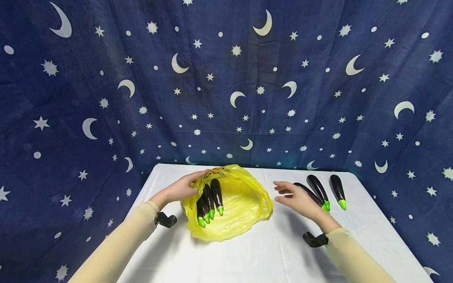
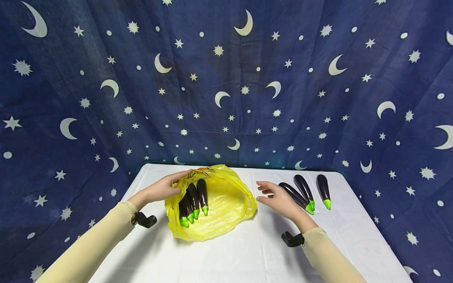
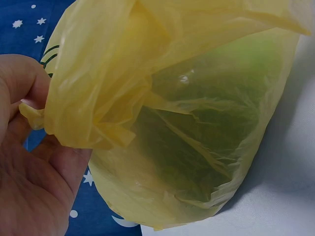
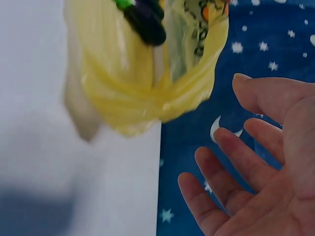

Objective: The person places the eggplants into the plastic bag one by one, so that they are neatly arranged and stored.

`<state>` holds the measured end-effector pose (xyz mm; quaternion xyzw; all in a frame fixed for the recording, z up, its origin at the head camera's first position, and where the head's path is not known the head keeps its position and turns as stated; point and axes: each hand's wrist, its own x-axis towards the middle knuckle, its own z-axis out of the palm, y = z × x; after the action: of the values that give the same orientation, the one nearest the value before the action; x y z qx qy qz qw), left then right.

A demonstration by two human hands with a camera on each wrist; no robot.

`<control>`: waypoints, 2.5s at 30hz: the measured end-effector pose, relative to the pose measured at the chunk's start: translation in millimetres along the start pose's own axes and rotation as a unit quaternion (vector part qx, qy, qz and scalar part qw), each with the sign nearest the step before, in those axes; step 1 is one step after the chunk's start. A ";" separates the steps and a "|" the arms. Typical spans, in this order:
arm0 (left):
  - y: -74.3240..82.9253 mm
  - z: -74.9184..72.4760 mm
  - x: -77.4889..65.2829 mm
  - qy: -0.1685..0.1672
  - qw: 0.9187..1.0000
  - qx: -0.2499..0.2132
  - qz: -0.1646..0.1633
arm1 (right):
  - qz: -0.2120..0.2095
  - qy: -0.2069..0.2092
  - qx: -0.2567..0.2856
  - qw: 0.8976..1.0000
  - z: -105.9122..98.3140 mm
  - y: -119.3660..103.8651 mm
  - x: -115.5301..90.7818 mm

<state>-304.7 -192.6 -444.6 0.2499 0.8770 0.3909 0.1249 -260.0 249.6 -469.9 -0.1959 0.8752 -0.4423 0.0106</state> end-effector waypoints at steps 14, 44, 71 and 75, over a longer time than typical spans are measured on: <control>1.6 0.4 -0.9 0.003 1.000 0.009 -0.006 | 0.066 0.047 -0.053 0.995 -33.7 47.3 -13.1; 0.5 0.2 1.8 -0.004 1.000 0.001 0.008 | 0.115 0.040 -0.224 0.967 -64.1 86.1 -17.1; 0.3 -1.1 1.1 -0.004 1.000 0.011 0.010 | 0.159 0.023 -0.264 0.951 -60.8 104.9 -10.5; -0.1 -0.8 1.9 -0.005 1.000 0.010 0.011 | 0.154 0.021 -0.263 0.952 -61.7 107.0 -12.3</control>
<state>-306.7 -192.2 -444.2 0.2627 0.8772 0.3828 0.1222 -296.2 358.4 -517.4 -0.0455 0.9801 -0.1933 0.0077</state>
